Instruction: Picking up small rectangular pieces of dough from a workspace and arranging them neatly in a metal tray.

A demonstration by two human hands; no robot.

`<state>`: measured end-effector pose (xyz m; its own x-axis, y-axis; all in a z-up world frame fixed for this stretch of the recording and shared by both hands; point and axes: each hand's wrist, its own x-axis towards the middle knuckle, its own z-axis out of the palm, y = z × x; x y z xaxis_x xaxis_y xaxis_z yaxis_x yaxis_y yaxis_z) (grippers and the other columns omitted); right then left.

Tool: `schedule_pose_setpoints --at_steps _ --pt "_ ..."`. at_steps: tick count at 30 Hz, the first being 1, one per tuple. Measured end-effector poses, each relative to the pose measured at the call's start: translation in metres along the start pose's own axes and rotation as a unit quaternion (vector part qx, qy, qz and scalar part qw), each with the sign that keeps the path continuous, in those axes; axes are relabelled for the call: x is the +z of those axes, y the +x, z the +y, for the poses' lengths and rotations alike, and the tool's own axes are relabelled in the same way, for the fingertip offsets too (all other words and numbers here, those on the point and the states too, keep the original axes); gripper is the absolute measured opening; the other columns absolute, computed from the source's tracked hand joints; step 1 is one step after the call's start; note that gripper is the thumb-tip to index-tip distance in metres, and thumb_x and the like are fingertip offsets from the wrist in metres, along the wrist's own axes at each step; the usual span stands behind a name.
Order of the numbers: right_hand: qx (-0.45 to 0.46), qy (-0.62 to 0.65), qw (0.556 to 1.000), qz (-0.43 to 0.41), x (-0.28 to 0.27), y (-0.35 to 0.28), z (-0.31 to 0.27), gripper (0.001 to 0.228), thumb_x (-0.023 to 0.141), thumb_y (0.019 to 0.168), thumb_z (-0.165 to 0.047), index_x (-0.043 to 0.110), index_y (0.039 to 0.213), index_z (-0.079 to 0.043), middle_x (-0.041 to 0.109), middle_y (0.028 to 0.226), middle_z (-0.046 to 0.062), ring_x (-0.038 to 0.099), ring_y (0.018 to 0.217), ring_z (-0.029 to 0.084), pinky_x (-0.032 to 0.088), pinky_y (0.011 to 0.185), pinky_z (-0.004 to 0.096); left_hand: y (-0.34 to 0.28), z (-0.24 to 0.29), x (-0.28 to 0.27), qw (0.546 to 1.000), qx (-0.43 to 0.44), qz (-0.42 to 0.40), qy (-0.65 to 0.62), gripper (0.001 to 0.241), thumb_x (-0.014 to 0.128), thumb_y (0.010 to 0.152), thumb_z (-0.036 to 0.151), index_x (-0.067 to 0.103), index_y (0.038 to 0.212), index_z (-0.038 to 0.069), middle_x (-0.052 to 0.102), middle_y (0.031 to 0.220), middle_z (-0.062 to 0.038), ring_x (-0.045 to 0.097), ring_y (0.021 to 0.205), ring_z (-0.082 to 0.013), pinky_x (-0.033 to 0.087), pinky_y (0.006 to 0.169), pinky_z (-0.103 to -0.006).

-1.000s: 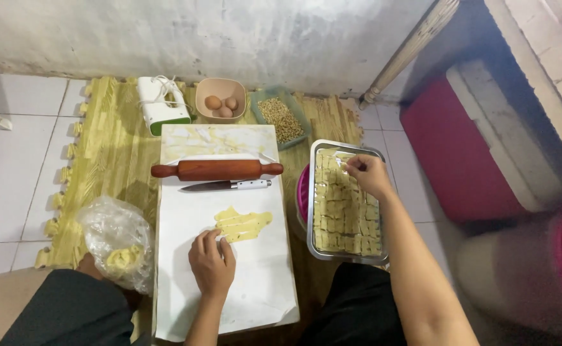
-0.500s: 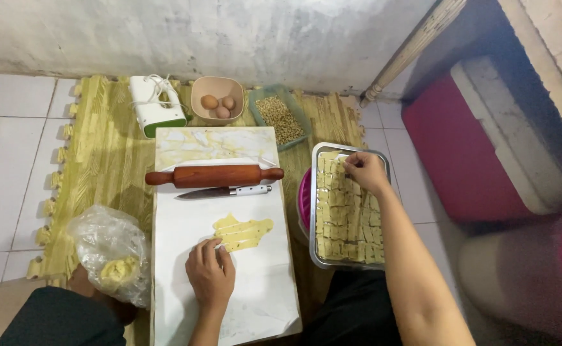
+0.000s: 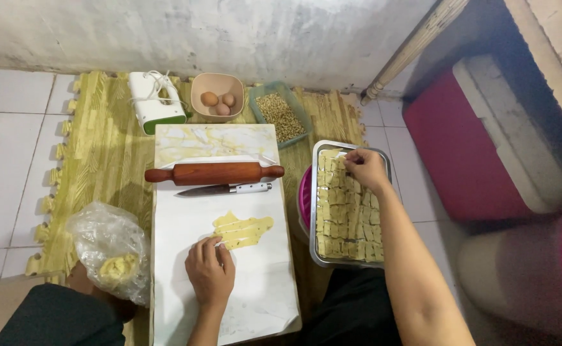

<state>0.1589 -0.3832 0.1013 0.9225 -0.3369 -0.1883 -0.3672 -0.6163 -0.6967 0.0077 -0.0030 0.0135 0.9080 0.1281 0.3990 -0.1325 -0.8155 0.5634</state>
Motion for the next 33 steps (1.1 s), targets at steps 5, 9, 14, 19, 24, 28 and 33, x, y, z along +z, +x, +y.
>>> schedule_pose_setpoints --at_steps 5,9,14,19,24,28,33 --pt "0.026 0.096 0.994 -0.055 -0.002 0.003 0.005 0.01 0.069 0.094 0.001 0.073 0.102 -0.001 0.07 0.086 0.007 0.066 0.075 0.013 0.06 0.073 0.025 0.0 0.002 -0.002 1.0 -0.008 -0.004 0.003 0.019 0.063 0.091 0.008 0.063 0.11 0.007 0.066 0.11 -0.008 0.062 0.1 -0.0265 0.047 0.092 -0.0414" --pt "0.004 0.028 0.999 -0.035 0.003 0.01 0.015 0.012 0.071 0.09 0.001 0.074 0.101 -0.003 0.07 0.085 0.006 0.064 0.072 0.013 0.057 0.068 0.023 0.002 0.004 -0.004 1.0 -0.01 -0.006 0.0 0.02 0.063 0.09 0.007 0.063 0.11 0.006 0.066 0.109 -0.008 0.062 0.1 -0.0269 0.047 0.091 -0.0419" --pt "-0.013 -0.052 0.999 0.005 0.005 0.01 0.013 0.014 0.072 0.088 -0.003 0.076 0.101 -0.005 0.073 0.086 0.006 0.066 0.072 0.014 0.057 0.069 0.026 0.002 0.002 -0.003 1.0 -0.002 -0.003 0.003 0.021 0.063 0.091 0.007 0.063 0.111 0.006 0.066 0.109 -0.008 0.062 0.098 -0.0263 0.046 0.09 -0.041" --pt "-0.037 -0.086 0.995 0.03 0.007 0.008 0.009 0.012 0.075 0.086 -0.005 0.077 0.098 -0.005 0.073 0.084 0.005 0.064 0.073 0.015 0.054 0.07 0.028 0.002 0.003 -0.002 1.0 -0.009 -0.01 0.006 0.021 0.063 0.091 0.008 0.063 0.111 0.007 0.066 0.109 -0.007 0.061 0.099 -0.0262 0.046 0.092 -0.0414" --pt "-0.012 -0.1 0.995 0.011 0.007 0.002 -0.005 0.013 0.074 0.087 -0.003 0.076 0.1 -0.004 0.073 0.084 0.007 0.063 0.067 0.015 0.055 0.065 0.027 0.002 0.004 -0.004 1.0 -0.013 -0.012 0.005 0.021 0.063 0.091 0.008 0.063 0.112 0.007 0.066 0.11 -0.008 0.062 0.1 -0.0262 0.046 0.092 -0.0413" --pt "-0.037 -0.122 0.992 0.027 0.01 0.005 0.002 0.018 0.074 0.085 -0.002 0.077 0.102 -0.005 0.075 0.088 0.007 0.067 0.073 0.017 0.057 0.072 0.028 0.002 0.003 -0.002 1.0 -0.008 -0.004 0.006 0.021 0.063 0.091 0.008 0.063 0.111 0.007 0.066 0.11 -0.007 0.061 0.099 -0.0262 0.046 0.092 -0.0412" --pt "-0.079 -0.177 0.98 0.043 0.013 0.01 0.01 0.016 0.077 0.083 -0.009 0.077 0.099 -0.007 0.073 0.081 0.005 0.064 0.069 0.019 0.054 0.068 0.033 0.001 0.002 -0.001 1.0 -0.013 -0.008 0.009 0.021 0.063 0.091 0.01 0.063 0.112 0.007 0.066 0.111 -0.007 0.061 0.101 -0.0264 0.047 0.092 -0.0419"
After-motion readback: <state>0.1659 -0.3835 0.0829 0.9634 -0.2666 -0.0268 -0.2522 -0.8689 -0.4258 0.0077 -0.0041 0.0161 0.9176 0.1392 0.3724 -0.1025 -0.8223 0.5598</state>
